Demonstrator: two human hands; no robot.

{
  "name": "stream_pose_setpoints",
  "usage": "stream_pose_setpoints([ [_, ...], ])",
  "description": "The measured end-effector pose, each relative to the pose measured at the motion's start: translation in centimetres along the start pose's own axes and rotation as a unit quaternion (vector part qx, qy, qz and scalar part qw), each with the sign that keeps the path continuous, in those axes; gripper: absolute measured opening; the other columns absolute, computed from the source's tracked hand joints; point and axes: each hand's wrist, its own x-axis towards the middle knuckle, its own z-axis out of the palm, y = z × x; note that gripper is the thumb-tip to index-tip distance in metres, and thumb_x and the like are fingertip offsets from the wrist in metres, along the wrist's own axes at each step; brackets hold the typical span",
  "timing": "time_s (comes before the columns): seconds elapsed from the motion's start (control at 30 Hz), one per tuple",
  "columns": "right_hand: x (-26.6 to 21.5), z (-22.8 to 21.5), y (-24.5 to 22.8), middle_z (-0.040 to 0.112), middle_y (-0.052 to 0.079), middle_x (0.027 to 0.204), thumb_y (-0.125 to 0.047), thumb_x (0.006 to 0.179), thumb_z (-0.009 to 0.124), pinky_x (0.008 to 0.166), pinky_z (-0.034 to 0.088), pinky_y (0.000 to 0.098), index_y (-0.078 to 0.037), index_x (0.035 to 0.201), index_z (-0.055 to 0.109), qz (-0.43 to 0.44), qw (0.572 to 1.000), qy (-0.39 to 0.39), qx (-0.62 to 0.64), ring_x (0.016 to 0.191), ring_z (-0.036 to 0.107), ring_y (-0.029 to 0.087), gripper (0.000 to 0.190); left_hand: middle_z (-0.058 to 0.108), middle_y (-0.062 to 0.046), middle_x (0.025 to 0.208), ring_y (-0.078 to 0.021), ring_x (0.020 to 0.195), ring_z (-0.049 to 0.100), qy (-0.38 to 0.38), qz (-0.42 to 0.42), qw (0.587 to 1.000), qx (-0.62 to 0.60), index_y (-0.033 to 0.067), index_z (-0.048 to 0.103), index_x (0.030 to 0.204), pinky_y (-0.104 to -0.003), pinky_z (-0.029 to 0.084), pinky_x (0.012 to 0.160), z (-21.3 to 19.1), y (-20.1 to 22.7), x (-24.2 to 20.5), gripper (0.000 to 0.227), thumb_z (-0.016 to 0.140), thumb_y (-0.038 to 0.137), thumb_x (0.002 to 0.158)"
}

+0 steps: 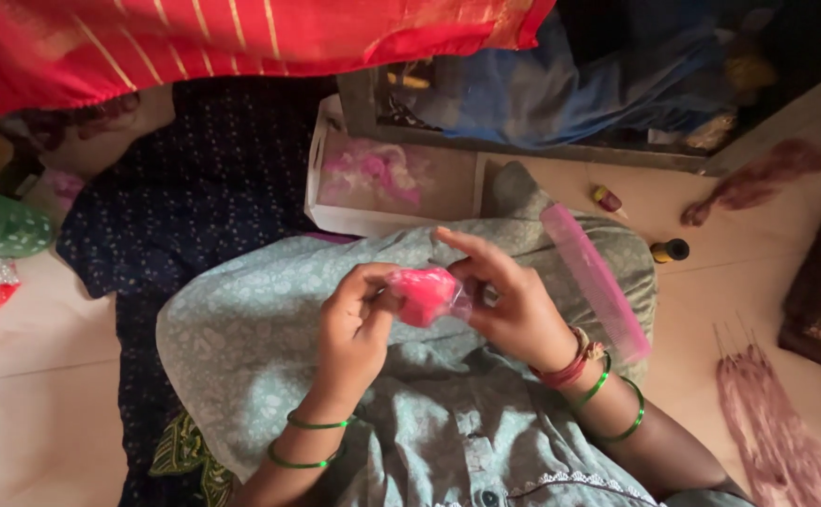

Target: Making a decorative handicraft by tying and cutting red fabric strips.

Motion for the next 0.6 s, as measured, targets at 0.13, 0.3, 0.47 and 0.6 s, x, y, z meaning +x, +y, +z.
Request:
stream_pose_setpoints([
  [0.13, 1.3, 0.0, 0.2, 0.063, 0.005, 0.129, 0.017, 0.08, 0.068, 0.096, 0.05, 0.0259, -0.006, 0.147, 0.05, -0.057, 0.992, 0.038, 0.108, 0.113, 0.061, 0.011, 0.074, 0.071, -0.004, 0.118, -0.0081, 0.104, 0.067, 0.034, 0.008, 0.999, 0.019, 0.0006, 0.063, 0.124, -0.024, 0.053, 0.091, 0.0, 2.2, 0.6, 0.025, 0.056, -0.004, 0.101],
  [0.3, 4.5, -0.4, -3.0, 0.058, 0.007, 0.135, 0.016, 0.091, 0.07, 0.103, 0.055, 0.0323, -0.006, 0.137, 0.049, -0.145, 0.946, 0.108, 0.269, 0.119, 0.062, 0.018, 0.056, 0.071, -0.006, 0.111, -0.0104, 0.097, 0.068, 0.145, 0.031, 0.988, 0.033, 0.0, 0.066, 0.124, -0.024, 0.054, 0.089, -1.4, 4.0, 1.1, 0.025, 0.06, -0.002, 0.1],
  [0.47, 8.7, -1.3, -3.5, 0.062, 0.009, 0.126, 0.01, 0.102, 0.064, 0.096, 0.058, 0.0367, -0.011, 0.137, 0.044, -0.145, 0.883, 0.077, 0.44, 0.114, 0.066, 0.021, 0.045, 0.07, -0.009, 0.112, -0.013, 0.101, 0.066, 0.206, 0.045, 0.977, -0.026, -0.0011, 0.065, 0.123, -0.028, 0.053, 0.093, -5.4, 2.9, 0.4, 0.018, 0.059, 0.001, 0.106],
  [0.6, 10.9, -1.9, -3.6, 0.066, 0.012, 0.123, 0.007, 0.107, 0.056, 0.095, 0.06, 0.0395, -0.01, 0.137, 0.045, -0.126, 0.85, 0.048, 0.509, 0.113, 0.069, 0.024, 0.037, 0.069, -0.009, 0.118, -0.017, 0.111, 0.066, 0.229, 0.051, 0.957, -0.171, 0.0005, 0.064, 0.117, -0.035, 0.053, 0.103, -6.8, 5.4, 0.5, 0.015, 0.056, 0.004, 0.105],
])
